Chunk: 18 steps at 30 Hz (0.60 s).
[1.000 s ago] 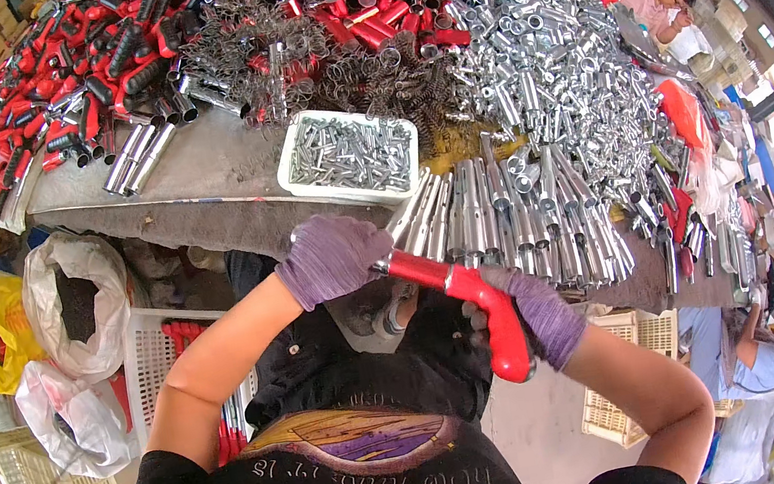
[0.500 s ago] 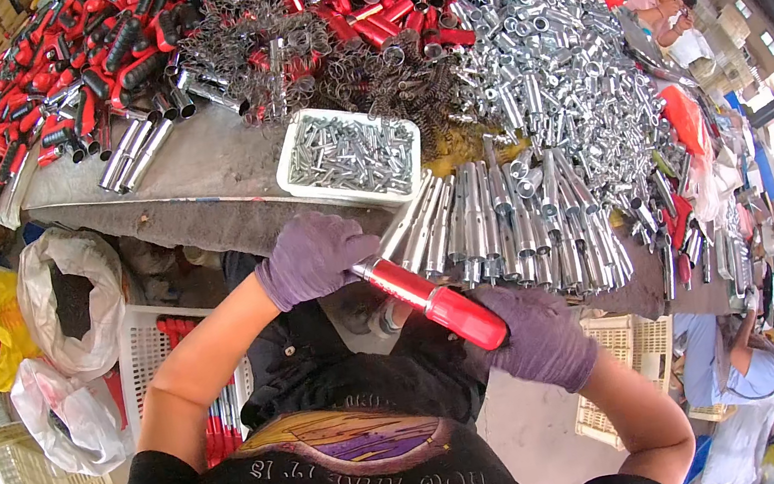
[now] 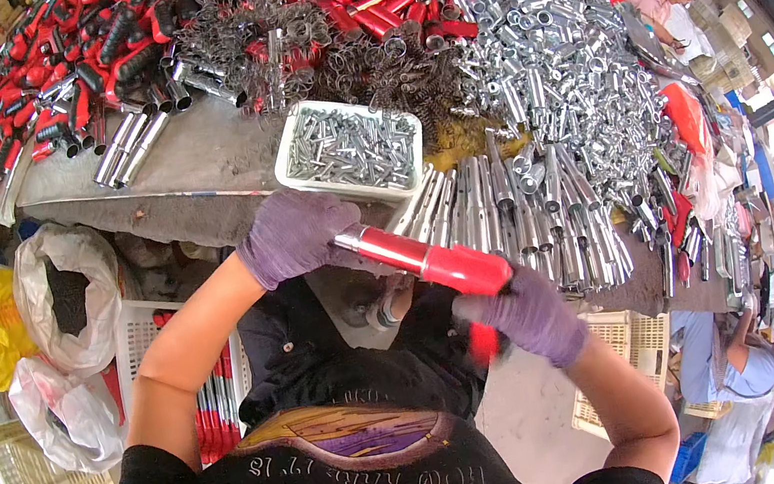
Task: The person assembles tools by inserting metal cylinders and pins together, attaching handles to the metal assemblies by hand, and placing the finished tools into a plastic basket.
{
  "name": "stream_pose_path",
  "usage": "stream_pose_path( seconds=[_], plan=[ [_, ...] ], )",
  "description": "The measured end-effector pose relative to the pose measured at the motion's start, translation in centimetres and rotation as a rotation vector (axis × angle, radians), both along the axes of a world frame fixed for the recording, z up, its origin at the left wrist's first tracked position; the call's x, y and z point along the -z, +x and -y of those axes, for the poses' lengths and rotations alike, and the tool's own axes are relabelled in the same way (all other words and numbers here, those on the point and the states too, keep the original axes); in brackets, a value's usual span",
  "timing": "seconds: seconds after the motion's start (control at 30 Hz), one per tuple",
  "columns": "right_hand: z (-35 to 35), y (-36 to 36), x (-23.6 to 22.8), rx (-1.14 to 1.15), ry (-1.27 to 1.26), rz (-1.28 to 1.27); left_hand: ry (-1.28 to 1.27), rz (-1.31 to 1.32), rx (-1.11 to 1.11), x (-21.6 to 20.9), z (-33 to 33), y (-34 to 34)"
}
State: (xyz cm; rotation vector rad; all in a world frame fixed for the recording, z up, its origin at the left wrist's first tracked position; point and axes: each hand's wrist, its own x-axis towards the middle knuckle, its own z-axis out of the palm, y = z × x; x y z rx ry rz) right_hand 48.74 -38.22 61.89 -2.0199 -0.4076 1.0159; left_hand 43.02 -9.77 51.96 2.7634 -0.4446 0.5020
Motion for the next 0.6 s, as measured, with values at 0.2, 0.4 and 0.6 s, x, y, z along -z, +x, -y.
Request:
stream_pose_path(
  seconds=[0.2,0.4,0.6],
  plan=[
    [0.8,-1.1,3.3,0.136,0.209,-0.359,-0.009,0.105,0.048,2.1,-0.8,0.1],
    [1.0,-1.1,4.0,0.375,0.211,-0.702,0.155,-0.046,-0.117,2.8,0.2,-0.7],
    [-0.4,-1.8,2.2,-0.158,-0.129,0.476,-0.078,-0.003,0.178,1.7,0.4,-0.5]
  ],
)
